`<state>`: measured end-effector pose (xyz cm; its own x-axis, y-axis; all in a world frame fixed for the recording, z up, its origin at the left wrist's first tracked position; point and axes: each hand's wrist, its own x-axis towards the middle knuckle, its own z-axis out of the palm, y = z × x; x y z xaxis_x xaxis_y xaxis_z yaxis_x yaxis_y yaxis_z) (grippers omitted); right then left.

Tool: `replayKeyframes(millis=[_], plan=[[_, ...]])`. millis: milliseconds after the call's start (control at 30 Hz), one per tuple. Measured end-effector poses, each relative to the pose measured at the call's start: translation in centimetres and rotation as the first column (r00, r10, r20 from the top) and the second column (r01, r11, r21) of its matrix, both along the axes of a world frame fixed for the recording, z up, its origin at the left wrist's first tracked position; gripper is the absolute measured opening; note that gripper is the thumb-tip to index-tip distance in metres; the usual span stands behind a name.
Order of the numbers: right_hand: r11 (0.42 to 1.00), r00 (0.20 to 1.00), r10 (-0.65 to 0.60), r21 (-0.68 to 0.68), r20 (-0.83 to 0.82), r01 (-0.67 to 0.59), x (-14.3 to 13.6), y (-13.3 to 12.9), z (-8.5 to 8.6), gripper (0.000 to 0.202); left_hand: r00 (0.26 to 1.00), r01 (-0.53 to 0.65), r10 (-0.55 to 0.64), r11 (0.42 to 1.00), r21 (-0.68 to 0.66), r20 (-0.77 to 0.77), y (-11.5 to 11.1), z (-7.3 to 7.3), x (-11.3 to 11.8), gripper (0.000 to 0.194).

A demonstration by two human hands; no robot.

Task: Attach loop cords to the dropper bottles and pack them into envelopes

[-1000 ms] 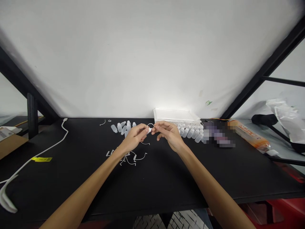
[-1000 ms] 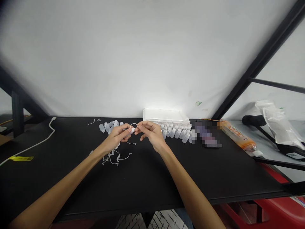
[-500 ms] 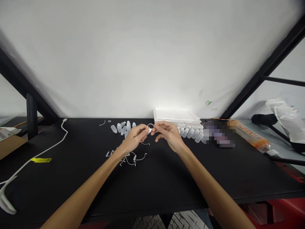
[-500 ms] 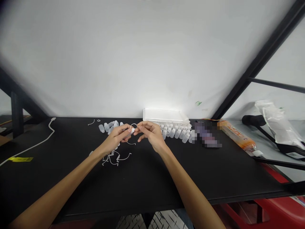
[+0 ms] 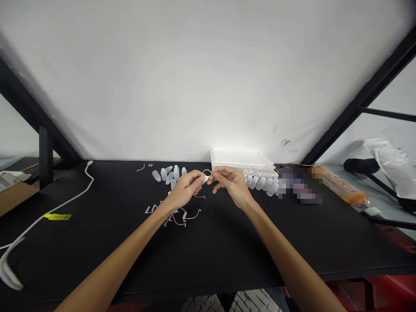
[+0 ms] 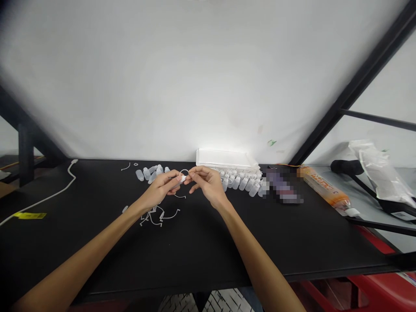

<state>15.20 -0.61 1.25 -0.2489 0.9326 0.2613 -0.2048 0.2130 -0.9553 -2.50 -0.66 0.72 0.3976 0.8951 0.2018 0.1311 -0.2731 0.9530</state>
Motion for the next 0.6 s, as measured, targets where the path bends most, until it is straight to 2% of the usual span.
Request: replayKeyframes(millis=[200,433,600], plan=[[0.996,0.998,-0.060,0.071,0.021,0.058,-0.3,0.2,-0.4,0.024,1.000,-0.021,0.021,1.000,-0.015,0.008,0.0,-0.1,0.1,0.029],[0.991,0.993,-0.106,0.092,0.055,0.100,-0.6,0.2,-0.9,0.024,0.998,-0.058,0.058,0.998,-0.010,0.023,-0.3,-0.1,0.4,0.028],[0.986,0.988,-0.133,0.109,0.082,0.124,-0.9,0.2,-1.2,0.023,0.994,-0.097,0.100,0.993,0.074,-0.036,-0.2,-0.2,0.3,0.028]])
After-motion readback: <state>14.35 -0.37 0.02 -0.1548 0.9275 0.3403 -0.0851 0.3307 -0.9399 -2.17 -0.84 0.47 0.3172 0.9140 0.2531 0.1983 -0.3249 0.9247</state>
